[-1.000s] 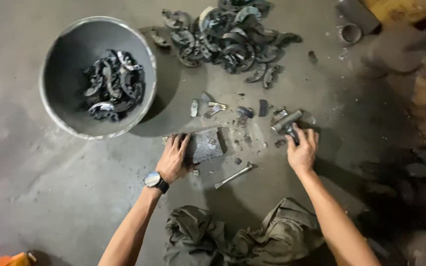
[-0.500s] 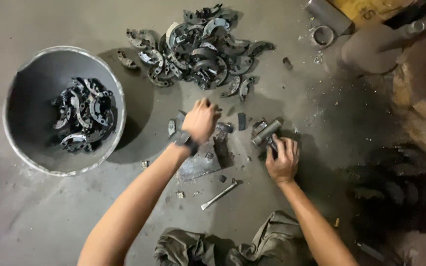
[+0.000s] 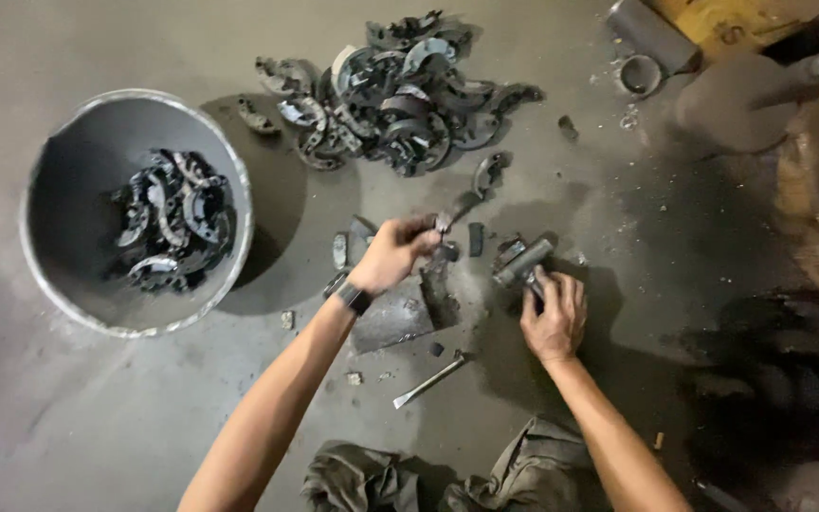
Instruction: The person sits on the floor and uses a hammer to strike used brake shoe assemblies against a metal block, breaking them apart. They pick each shoe piece by hand, hammer it, and toss the broken pieces into a large metal bowl filled with similar parts.
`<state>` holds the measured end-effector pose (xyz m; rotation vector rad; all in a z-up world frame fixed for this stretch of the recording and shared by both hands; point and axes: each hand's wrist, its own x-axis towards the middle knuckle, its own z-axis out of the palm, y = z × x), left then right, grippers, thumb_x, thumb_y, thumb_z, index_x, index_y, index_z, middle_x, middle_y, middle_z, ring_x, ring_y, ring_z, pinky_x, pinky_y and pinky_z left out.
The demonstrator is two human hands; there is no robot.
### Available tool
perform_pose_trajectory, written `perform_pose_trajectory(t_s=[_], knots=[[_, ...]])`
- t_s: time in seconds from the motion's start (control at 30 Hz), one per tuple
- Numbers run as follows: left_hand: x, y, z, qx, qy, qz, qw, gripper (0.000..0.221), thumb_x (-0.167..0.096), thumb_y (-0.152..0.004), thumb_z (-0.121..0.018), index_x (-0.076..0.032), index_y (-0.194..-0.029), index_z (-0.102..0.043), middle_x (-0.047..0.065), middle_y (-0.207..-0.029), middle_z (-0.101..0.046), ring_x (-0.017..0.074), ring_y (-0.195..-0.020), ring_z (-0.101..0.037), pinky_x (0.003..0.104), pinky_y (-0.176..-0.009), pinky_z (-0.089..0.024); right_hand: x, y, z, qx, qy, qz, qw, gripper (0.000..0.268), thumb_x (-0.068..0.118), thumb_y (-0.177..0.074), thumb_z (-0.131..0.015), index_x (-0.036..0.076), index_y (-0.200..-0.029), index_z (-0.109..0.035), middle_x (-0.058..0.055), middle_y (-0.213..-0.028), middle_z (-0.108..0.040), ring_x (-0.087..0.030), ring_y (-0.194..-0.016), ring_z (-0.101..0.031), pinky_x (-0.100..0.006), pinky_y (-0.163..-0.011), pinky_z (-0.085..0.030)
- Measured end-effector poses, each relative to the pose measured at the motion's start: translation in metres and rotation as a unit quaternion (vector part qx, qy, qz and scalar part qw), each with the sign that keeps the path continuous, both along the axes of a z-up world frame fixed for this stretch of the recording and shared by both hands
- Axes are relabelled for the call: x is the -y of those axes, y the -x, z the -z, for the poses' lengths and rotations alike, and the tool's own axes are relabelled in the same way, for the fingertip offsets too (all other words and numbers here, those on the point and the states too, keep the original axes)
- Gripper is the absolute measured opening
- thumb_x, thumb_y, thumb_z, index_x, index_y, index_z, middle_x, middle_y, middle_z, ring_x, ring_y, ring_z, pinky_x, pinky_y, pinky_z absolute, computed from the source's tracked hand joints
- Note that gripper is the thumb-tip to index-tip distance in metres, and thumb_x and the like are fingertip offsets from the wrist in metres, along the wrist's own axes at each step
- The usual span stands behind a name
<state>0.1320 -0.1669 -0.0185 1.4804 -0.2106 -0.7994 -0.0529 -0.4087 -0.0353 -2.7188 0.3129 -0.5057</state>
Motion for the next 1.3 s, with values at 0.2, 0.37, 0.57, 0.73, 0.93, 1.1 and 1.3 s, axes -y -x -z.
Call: perform_pose_trajectory(t_s=[0.2, 0.37, 0.57, 0.73, 0.93, 1.1, 1.3], knots=[[-0.073, 0.066, -0.043, -0.042, 0.132, 0.026, 0.990, 0.033, -0.024, -0.104, -0.064, 0.004, -0.121, -0.069, -0.001, -0.097, -0.067, 0.0089, -0.089, -0.059, 0.028, -0.084, -0.051, 0.007, 0.006, 0.010, 0.021, 0.011, -0.021, 0.999, 0.045, 0.012, -0.085, -0.077, 0.007, -0.128, -0.064, -0.016, -0.116, -0.061, -0.039, -0.112, -0.058, -0.052, -0.095, -0.048], [-0.106, 0.111, -0.016, -0.044, 0.086, -0.014, 0.995, 0.031, -0.024, -0.103, -0.064, 0.004, -0.116, -0.069, -0.002, -0.095, -0.068, 0.0083, -0.087, -0.058, 0.029, -0.083, -0.051, 0.011, 0.008, 0.007, -0.023, 0.024, -0.046, 0.998, 0.046, 0.009, -0.088, -0.073, 0.003, -0.132, -0.061, -0.021, -0.117, -0.059, -0.041, -0.112, -0.057, -0.054, -0.096, -0.047], [-0.110, 0.133, 0.058, 0.130, -0.240, -0.048, 0.961, 0.023, -0.017, -0.103, -0.062, -0.003, -0.117, -0.073, 0.011, -0.095, -0.071, 0.0256, -0.087, -0.065, 0.038, -0.081, -0.052, -0.008, 0.003, -0.022, -0.130, -0.112, -0.029, 0.985, 0.041, 0.012, -0.097, -0.069, -0.004, -0.132, -0.057, -0.024, -0.109, -0.066, -0.037, -0.093, -0.066, -0.054, -0.079, -0.054], [-0.102, 0.147, 0.025, 0.388, -0.336, -0.109, 0.851, 0.036, -0.009, -0.082, -0.065, -0.003, -0.117, -0.069, 0.019, -0.104, -0.065, 0.0389, -0.099, -0.060, 0.045, -0.086, -0.052, -0.087, -0.015, -0.099, -0.307, -0.381, 0.037, 0.871, 0.034, 0.022, -0.102, -0.055, 0.004, -0.130, -0.058, -0.012, -0.079, -0.071, -0.032, -0.057, -0.063, -0.049, -0.050, -0.054], [-0.102, 0.152, 0.028, 0.437, -0.293, -0.170, 0.833, 0.027, -0.018, -0.093, -0.071, -0.007, -0.117, -0.067, 0.013, -0.110, -0.062, 0.0353, -0.102, -0.054, 0.047, -0.088, -0.046, -0.119, -0.028, -0.120, -0.180, -0.201, -0.231, 0.935, 0.020, 0.016, -0.103, -0.065, -0.004, -0.109, -0.067, -0.012, -0.072, -0.070, -0.015, -0.062, -0.067, -0.030, -0.053, -0.048], [-0.110, 0.156, 0.034, 0.433, -0.271, -0.157, 0.845, 0.031, -0.013, -0.093, -0.070, -0.003, -0.122, -0.064, 0.016, -0.116, -0.058, 0.0366, -0.107, -0.052, 0.046, -0.093, -0.044, -0.147, -0.029, -0.175, -0.133, -0.211, -0.214, 0.944, 0.018, 0.017, -0.108, -0.061, 0.001, -0.104, -0.066, -0.010, -0.073, -0.070, -0.017, -0.059, -0.069, -0.032, -0.050, -0.054], [-0.109, 0.151, 0.026, 0.435, -0.229, -0.155, 0.857, 0.030, -0.011, -0.086, -0.072, -0.003, -0.114, -0.065, 0.015, -0.114, -0.061, 0.0361, -0.107, -0.053, 0.046, -0.092, -0.044, -0.161, -0.040, -0.096, -0.007, -0.166, -0.350, 0.922, 0.030, 0.020, -0.108, -0.055, -0.004, -0.122, -0.067, -0.018, -0.089, -0.072, -0.019, -0.063, -0.067, -0.032, -0.053, -0.056]])
